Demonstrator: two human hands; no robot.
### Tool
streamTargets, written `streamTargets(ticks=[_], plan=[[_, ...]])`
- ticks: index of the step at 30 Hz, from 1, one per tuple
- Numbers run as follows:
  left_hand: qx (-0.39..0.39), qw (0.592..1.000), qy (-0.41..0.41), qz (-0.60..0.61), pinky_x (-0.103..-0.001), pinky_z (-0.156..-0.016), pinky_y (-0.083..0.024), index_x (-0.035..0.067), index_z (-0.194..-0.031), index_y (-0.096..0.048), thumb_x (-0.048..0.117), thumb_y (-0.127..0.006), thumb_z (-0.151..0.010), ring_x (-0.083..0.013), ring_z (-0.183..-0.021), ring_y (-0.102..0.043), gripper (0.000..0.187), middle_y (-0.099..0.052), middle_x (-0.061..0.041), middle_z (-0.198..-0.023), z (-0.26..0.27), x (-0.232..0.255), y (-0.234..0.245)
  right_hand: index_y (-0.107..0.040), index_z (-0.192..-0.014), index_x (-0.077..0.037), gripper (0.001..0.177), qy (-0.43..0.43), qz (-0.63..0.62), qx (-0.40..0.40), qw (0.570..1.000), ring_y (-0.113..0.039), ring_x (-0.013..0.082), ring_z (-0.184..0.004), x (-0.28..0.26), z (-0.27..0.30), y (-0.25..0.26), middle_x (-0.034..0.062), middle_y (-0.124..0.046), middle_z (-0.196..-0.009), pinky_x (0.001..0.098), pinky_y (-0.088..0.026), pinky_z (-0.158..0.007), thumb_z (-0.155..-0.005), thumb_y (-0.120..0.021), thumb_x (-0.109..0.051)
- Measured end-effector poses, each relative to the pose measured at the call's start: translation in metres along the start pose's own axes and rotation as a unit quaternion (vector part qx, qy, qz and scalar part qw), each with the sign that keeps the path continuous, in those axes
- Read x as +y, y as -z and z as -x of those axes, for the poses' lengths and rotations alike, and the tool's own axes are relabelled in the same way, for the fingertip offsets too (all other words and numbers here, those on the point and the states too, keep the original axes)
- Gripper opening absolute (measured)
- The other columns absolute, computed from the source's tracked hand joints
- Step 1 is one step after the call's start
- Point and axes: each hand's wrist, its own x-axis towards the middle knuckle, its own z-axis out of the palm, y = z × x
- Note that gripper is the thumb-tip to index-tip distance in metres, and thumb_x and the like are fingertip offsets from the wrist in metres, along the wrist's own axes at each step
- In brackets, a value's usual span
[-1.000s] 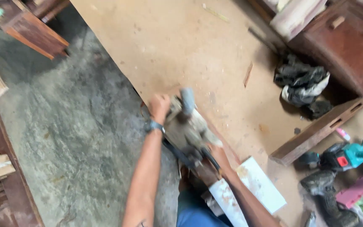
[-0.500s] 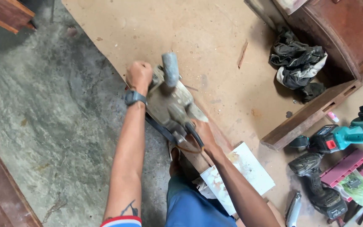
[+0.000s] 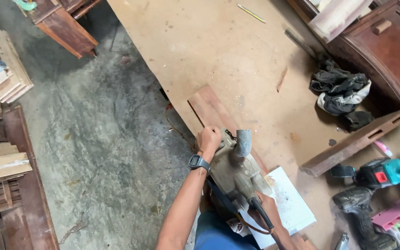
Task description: Using a belt sander to smooth a wooden board and applying liquid finish or glue to the surface.
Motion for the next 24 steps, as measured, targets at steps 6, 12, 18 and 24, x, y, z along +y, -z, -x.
streamTargets(ticks=[6, 12, 18, 24], plan=[[0.098, 0.992, -0.035, -0.072, -0.058, -0.076, -0.052, 0.013, -0.080, -0.080, 0.022, -0.046, -0.080, -0.0544, -0.081, -0.065, 0.036, -0.073, -0.022, -0.088, -0.141, -0.053, 0.001, -0.054, -0.064, -0.017, 0.017, 0.103, 0.006, 0.066, 0.992, -0.065, 0.0159, -0.060, -0.027, -0.111, -0.035, -0.0005, -0.062, -0.060, 0.0346, -0.044, -0.056, -0.055, -0.061, -0.004], [0.067, 0.996, 0.045, -0.031, -0.045, -0.081, -0.060, 0.014, -0.090, -0.081, 0.028, -0.051, -0.085, -0.0405, -0.091, -0.075, 0.034, -0.078, -0.014, -0.086, -0.269, -0.053, 0.069, -0.068, -0.085, -0.011, 0.023, 0.014, 0.010, 0.028, 0.999, -0.073, 0.0414, -0.093, -0.102, -0.240, -0.049, 0.0147, -0.075, -0.081, 0.0520, -0.057, -0.086, -0.063, -0.070, -0.014], [0.061, 0.994, 0.052, -0.080, -0.053, -0.082, -0.060, 0.017, -0.092, -0.081, 0.037, -0.050, -0.083, -0.0422, -0.093, -0.073, 0.038, -0.077, -0.016, -0.088, -0.329, -0.045, 0.094, -0.069, -0.083, -0.017, 0.024, -0.022, 0.016, 0.033, 0.999, -0.074, 0.0363, -0.093, -0.145, -0.289, -0.040, 0.0050, -0.076, -0.078, 0.0469, -0.058, -0.086, -0.059, -0.067, -0.015], [0.022, 0.996, 0.058, -0.067, -0.054, -0.085, -0.059, 0.008, -0.096, -0.080, 0.030, -0.044, -0.090, -0.0443, -0.096, -0.073, 0.043, -0.077, -0.021, -0.091, -0.256, 0.003, 0.090, -0.071, -0.089, -0.016, 0.037, -0.002, -0.024, 0.038, 0.999, -0.071, 0.0422, -0.096, -0.071, -0.256, -0.049, 0.0112, -0.075, -0.085, 0.0534, -0.056, -0.086, -0.054, -0.069, -0.026]])
